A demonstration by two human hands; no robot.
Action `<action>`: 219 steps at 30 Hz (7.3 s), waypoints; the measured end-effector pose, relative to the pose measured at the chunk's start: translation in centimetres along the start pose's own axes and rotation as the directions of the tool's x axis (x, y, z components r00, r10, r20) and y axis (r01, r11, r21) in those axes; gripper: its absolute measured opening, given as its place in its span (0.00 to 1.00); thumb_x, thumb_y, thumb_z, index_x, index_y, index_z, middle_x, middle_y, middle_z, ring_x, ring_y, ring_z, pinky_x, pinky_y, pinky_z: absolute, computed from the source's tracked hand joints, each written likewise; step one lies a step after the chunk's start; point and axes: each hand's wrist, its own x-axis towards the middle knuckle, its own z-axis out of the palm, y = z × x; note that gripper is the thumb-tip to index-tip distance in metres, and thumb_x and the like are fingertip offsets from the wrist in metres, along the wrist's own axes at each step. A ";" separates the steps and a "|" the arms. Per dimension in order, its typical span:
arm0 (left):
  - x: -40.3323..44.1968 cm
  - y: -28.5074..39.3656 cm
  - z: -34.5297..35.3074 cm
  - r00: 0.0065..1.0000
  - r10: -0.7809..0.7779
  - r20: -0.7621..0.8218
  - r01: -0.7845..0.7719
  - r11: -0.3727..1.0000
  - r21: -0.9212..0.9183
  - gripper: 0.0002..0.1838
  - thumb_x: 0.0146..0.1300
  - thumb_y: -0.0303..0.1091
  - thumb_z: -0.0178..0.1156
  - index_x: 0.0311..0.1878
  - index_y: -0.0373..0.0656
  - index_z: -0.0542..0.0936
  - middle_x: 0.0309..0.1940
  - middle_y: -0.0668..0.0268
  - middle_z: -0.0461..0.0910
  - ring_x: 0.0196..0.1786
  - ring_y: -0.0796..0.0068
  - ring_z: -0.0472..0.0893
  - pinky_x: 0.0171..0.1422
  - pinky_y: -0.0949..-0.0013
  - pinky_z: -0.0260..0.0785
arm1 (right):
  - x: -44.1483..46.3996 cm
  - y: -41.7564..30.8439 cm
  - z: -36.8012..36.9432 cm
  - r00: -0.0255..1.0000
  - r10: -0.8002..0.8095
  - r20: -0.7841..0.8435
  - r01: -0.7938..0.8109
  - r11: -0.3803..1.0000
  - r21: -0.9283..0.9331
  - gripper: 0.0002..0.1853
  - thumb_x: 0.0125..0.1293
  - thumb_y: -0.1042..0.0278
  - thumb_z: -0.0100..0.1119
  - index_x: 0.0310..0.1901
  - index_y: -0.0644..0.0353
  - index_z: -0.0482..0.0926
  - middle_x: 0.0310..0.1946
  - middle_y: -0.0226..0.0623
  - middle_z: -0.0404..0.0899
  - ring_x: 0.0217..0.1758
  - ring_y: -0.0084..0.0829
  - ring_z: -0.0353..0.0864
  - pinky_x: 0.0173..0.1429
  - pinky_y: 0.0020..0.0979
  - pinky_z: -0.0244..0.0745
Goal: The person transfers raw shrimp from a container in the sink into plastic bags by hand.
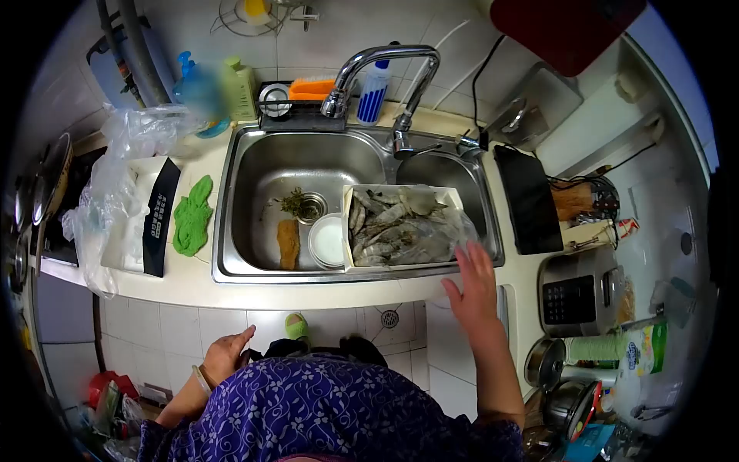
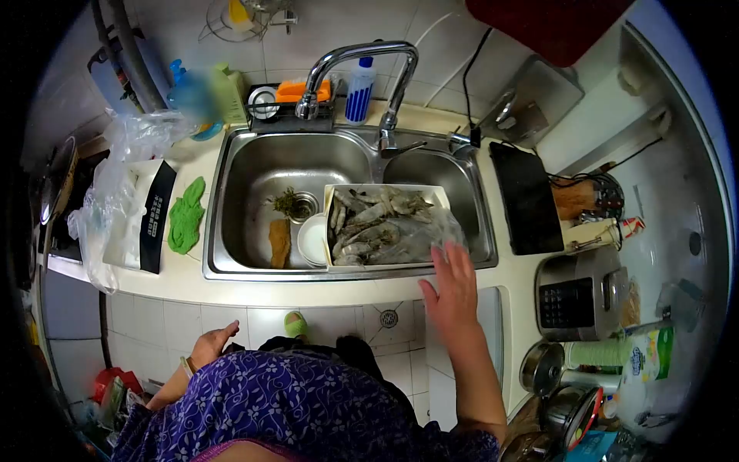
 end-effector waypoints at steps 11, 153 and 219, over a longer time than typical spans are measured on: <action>-0.2 2.3 2.8 0.952 -0.302 -0.037 0.301 0.953 -0.044 0.33 0.57 0.26 0.59 0.67 0.44 0.62 0.44 0.50 0.82 0.45 0.52 0.82 0.50 0.57 0.75 | 3.4 7.4 5.5 0.936 -0.261 0.235 0.251 0.965 0.071 0.05 0.47 0.76 0.61 0.29 0.60 0.79 0.31 0.35 0.77 0.36 0.41 0.76 0.40 0.40 0.72; -0.4 -23.7 -28.4 0.784 -0.370 -0.499 0.258 0.925 -0.281 0.17 0.45 0.24 0.57 0.42 0.43 0.78 0.26 0.56 0.77 0.31 0.60 0.76 0.37 0.62 0.68 | 23.7 -45.6 20.1 0.280 -0.956 0.089 0.681 0.263 0.684 0.31 0.52 0.71 0.62 0.61 0.55 0.69 0.60 0.44 0.71 0.63 0.44 0.69 0.64 0.40 0.67; 10.7 -2.4 -11.3 0.910 -0.410 -0.064 -0.143 -0.165 -0.976 0.10 0.68 0.34 0.48 0.45 0.39 0.74 0.30 0.69 0.76 0.27 0.82 0.74 0.30 0.78 0.69 | 11.9 -8.7 3.2 0.847 -0.518 -0.115 0.435 0.554 0.710 0.12 0.57 0.64 0.64 0.41 0.59 0.81 0.39 0.41 0.83 0.43 0.39 0.82 0.49 0.37 0.76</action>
